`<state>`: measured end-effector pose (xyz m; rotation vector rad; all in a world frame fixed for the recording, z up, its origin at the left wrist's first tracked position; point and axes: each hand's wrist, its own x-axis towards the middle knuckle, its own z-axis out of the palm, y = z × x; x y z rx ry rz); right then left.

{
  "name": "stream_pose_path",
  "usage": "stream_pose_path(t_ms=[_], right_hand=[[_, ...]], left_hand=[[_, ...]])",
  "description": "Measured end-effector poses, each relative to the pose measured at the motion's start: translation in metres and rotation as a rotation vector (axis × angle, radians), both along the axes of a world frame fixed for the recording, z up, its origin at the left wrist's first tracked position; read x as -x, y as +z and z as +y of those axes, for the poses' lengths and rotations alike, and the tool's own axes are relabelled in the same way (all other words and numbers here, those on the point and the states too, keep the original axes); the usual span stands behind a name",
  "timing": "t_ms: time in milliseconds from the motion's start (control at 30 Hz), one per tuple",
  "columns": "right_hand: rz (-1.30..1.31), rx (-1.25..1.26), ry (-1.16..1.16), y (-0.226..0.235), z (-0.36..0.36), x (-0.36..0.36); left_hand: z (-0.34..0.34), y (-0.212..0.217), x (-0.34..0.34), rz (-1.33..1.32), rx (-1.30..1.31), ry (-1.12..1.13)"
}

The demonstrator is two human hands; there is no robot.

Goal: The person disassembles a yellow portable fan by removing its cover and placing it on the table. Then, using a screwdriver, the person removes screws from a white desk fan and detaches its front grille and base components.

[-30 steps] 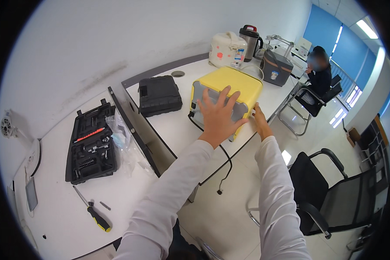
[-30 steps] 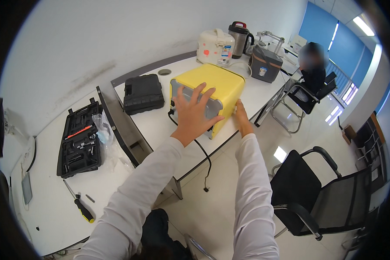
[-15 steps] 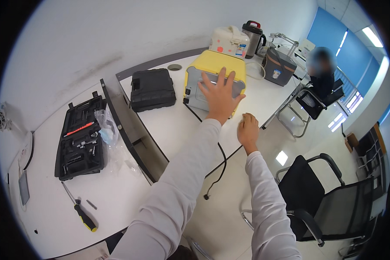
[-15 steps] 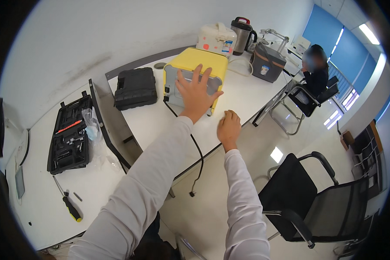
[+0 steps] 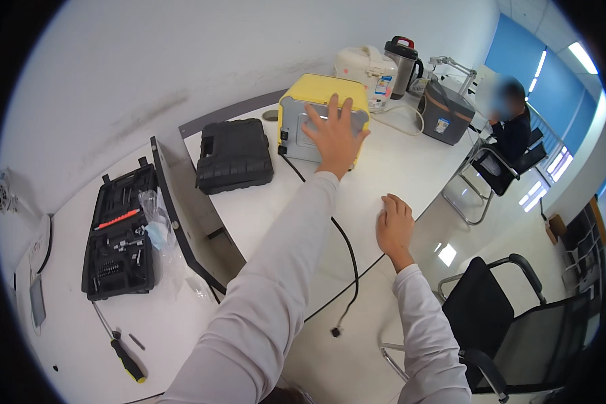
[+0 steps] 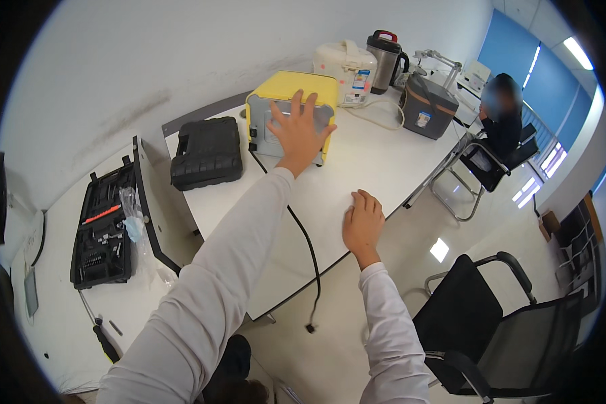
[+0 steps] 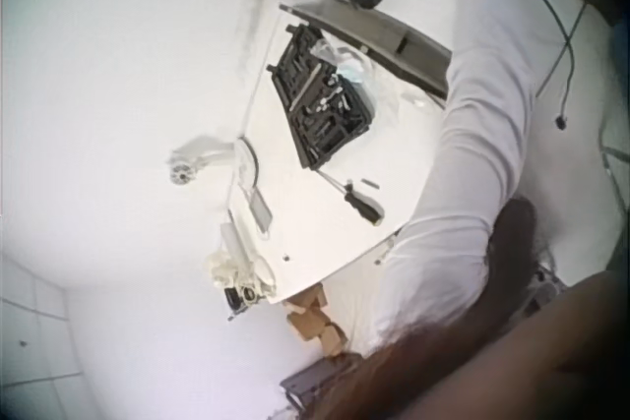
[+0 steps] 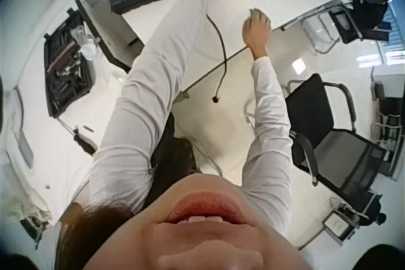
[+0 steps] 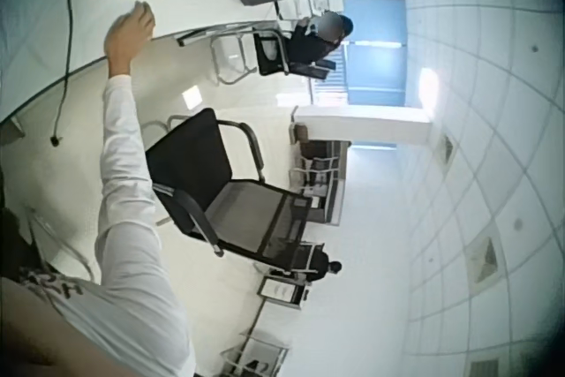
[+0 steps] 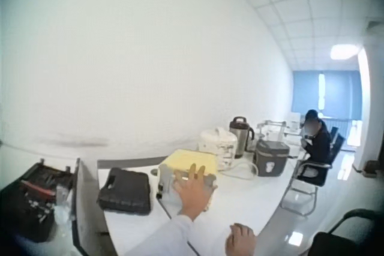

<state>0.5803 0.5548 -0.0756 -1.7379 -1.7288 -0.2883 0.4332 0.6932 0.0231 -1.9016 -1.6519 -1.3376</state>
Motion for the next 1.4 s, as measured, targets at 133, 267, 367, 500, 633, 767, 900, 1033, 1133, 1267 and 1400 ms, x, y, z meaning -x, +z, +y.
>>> stream_pose_path(t_ms=[133,267,367,500,633,767,900,1033,1133,1267,1400], right_hand=[[0.021,0.014,0.016,0.004,-0.001,0.001],[0.034,0.008,0.036,0.004,0.0,0.005],[0.007,-0.029,0.038,-0.001,0.004,0.002],[0.105,-0.051,0.07,-0.003,0.009,-0.002],[0.322,-0.28,-0.03,-0.026,0.0,-0.016],[1.42,-0.088,-0.179,-0.08,-0.072,-0.013],[0.928,0.51,0.061,-0.108,-0.158,-0.023],[1.064,0.781,0.219,-0.082,-0.176,0.064],[1.423,0.531,0.006,-0.081,-0.168,0.041],[1.657,0.214,-0.079,-0.121,-0.105,-0.007],[1.6,-0.077,-0.148,-0.096,-0.081,-0.034]], left_hand=[[0.027,0.001,0.01,0.012,0.055,0.005],[0.045,0.021,0.029,-0.096,0.251,-0.116],[0.039,0.06,0.056,-0.113,0.487,-0.264],[-0.013,0.112,0.111,0.072,0.38,-0.42],[-0.175,0.187,0.154,-0.21,0.148,-0.815],[-0.338,0.221,0.235,-0.331,-0.002,-1.055],[-0.439,0.216,0.28,-0.399,-0.127,-1.132],[-0.544,0.214,0.291,-0.526,-0.058,-1.138],[-0.552,0.183,0.305,-0.509,-0.106,-1.188],[-0.598,0.181,0.321,-0.171,-0.348,-0.964],[-0.629,0.169,0.335,0.238,-0.589,-0.613]])
